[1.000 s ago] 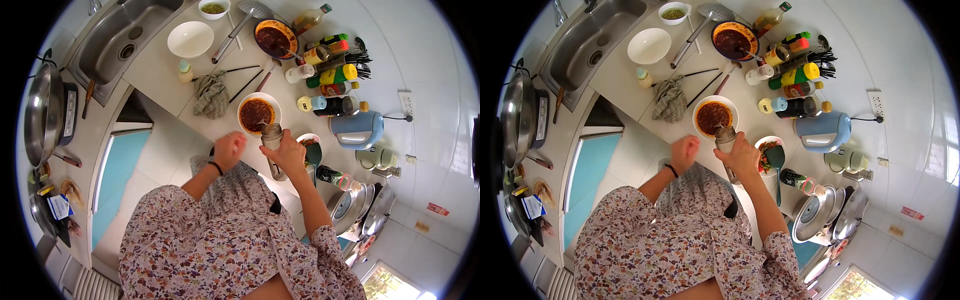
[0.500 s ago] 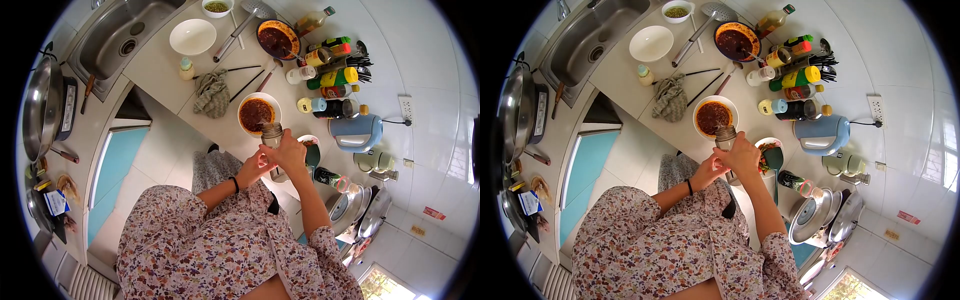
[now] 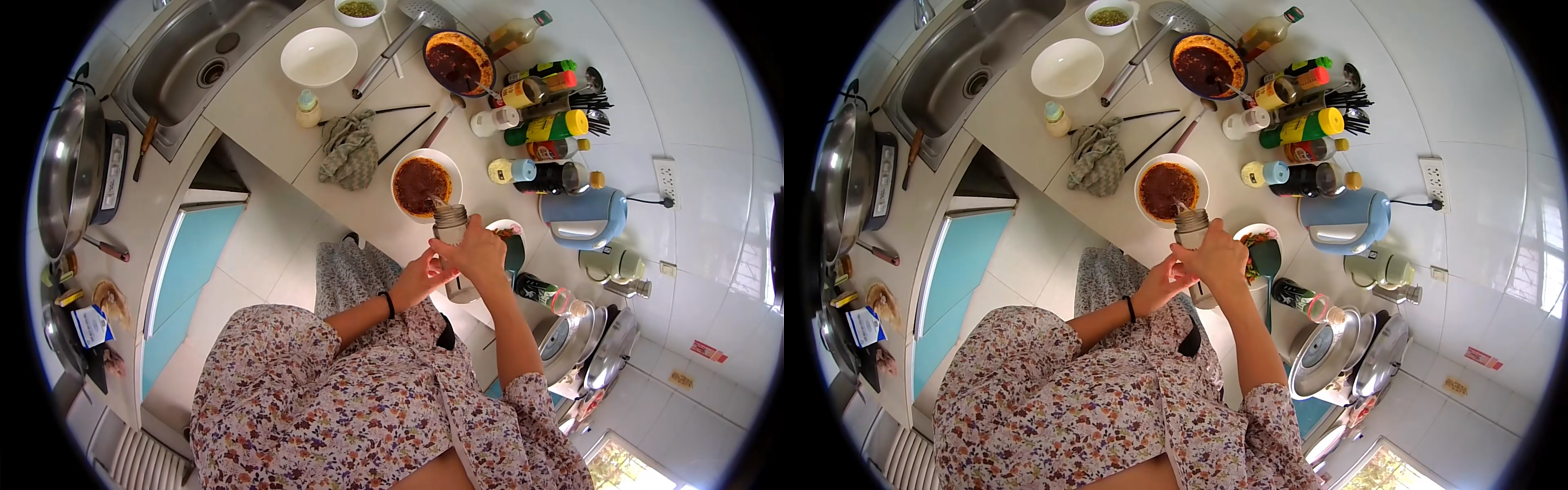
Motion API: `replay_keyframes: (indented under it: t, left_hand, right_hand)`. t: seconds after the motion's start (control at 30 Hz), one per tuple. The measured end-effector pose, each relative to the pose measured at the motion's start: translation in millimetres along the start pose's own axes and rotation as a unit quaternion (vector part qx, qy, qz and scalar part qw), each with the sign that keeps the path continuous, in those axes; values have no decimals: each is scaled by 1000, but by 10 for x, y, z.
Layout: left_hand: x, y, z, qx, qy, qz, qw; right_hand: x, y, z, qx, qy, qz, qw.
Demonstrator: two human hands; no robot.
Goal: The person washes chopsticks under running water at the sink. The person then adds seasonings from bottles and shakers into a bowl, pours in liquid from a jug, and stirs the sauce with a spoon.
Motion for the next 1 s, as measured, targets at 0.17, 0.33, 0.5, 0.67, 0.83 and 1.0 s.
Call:
replay_keyframes:
  t: [0.17,0.33,0.5,0.67,0.83,1.0]
  left_hand:
    - [-14,-27,-7,-1,-1,5,1000]
    - [-4,-66,1,1,-5,-1,1000]
    - [-16,-71,15,-16,24,-32,999]
    - [-8,-69,57,-3,22,-37,999]
    - [4,-95,13,-33,27,-42,998]
    - [8,-125,-7,-51,21,-37,998]
  right_hand:
    - [-13,-12,30,8,4,2,1000]
    - [-30,1,69,8,9,13,1000]
    - [-36,-1,84,8,15,23,1000]
    - [-34,17,82,3,17,23,1000]
    - [-30,24,86,-4,18,21,1000]
    - [-34,35,100,-7,21,19,1000]
Point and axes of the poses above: each hand's wrist, its own x-axis towards the middle knuckle, its own y-axis out of the back of the hand, z = x × y, the point moved 3 cm from there along x, towards the middle knuckle, and after that the axes turned 8 degrees about x, right-handed, at the moved point
